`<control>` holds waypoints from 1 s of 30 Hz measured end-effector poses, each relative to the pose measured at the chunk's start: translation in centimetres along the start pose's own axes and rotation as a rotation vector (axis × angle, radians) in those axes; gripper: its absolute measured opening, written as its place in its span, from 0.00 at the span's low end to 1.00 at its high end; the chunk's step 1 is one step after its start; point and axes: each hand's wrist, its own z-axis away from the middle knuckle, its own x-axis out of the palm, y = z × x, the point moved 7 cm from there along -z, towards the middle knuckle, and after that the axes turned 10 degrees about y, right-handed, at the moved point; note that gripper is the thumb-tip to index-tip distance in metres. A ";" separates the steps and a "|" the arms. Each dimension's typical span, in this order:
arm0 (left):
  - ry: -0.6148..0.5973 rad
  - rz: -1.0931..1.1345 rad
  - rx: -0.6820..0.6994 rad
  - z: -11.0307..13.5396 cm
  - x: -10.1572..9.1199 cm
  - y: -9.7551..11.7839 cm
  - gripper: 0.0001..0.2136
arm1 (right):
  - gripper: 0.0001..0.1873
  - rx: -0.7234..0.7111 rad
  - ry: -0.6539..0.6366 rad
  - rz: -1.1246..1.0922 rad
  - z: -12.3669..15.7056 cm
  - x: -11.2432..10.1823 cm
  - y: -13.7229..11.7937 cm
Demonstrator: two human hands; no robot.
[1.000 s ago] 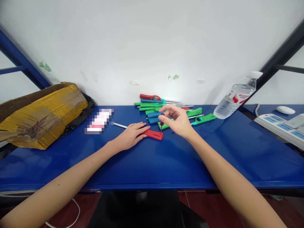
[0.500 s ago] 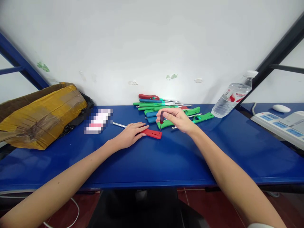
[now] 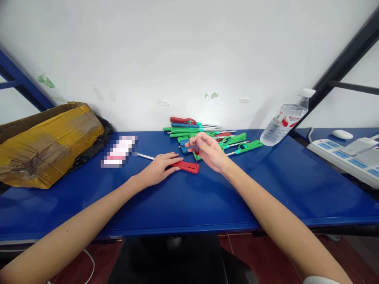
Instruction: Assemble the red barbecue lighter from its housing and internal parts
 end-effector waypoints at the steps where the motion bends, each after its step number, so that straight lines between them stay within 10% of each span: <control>1: -0.005 0.001 -0.005 0.0 0.0 0.0 0.19 | 0.16 -0.008 0.009 0.010 0.0 -0.2 0.0; 11: -0.013 -0.003 -0.016 0.1 0.0 0.0 0.19 | 0.21 0.211 -0.024 -0.119 -1.0 1.2 1.2; 30: -0.003 -0.037 -0.007 0.1 -0.1 0.3 0.19 | 0.30 0.200 -0.026 -0.148 -0.8 1.7 0.8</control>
